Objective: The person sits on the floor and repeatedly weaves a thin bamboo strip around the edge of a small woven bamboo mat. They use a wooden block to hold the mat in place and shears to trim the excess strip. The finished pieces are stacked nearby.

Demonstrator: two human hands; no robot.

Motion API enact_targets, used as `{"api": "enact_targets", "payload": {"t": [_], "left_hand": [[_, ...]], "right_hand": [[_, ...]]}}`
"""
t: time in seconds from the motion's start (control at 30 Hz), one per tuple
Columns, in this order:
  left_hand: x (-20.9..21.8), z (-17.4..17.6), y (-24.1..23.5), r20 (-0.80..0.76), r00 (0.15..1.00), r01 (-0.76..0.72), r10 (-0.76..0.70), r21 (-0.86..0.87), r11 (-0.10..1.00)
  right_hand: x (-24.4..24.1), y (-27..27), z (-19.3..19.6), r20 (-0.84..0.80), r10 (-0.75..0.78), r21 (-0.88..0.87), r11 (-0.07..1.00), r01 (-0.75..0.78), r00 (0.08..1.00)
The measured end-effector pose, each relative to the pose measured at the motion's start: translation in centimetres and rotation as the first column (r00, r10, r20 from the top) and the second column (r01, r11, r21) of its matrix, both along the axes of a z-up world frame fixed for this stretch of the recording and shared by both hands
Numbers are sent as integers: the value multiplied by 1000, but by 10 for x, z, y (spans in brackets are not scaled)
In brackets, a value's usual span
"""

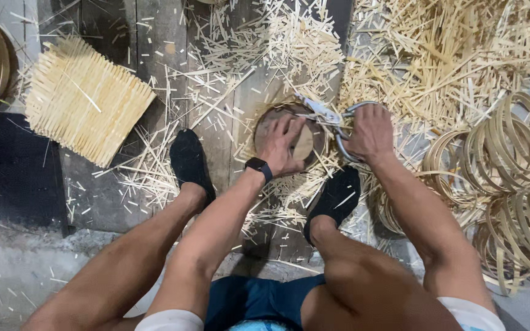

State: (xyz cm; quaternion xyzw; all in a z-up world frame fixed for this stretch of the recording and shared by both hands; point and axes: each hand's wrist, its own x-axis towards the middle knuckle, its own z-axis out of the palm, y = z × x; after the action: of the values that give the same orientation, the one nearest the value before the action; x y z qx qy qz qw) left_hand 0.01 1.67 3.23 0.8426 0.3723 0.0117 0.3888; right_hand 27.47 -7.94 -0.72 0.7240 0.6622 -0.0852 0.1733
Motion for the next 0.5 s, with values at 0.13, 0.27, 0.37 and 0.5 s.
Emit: {"api": "enact_targets", "payload": {"t": [0.13,0.27,0.37,0.5], "left_hand": [[3,8,-8,-223,975,26,-14,53,998],[17,5,-21,-148,934,-317,326,83,945],[21,1,-22,-131,965,-216,227,91,972],[12,3,-11,-161,978,-128,134,52,990]], "right_hand": [[0,0,4,-142,-187,-231,961,151,972],[2,-2,5,-87,-53,-6,999,53,995],[1,-1,1,11,3,97,995,-4,1000],[3,2,-3,-140,-116,-74,992,106,983]]}}
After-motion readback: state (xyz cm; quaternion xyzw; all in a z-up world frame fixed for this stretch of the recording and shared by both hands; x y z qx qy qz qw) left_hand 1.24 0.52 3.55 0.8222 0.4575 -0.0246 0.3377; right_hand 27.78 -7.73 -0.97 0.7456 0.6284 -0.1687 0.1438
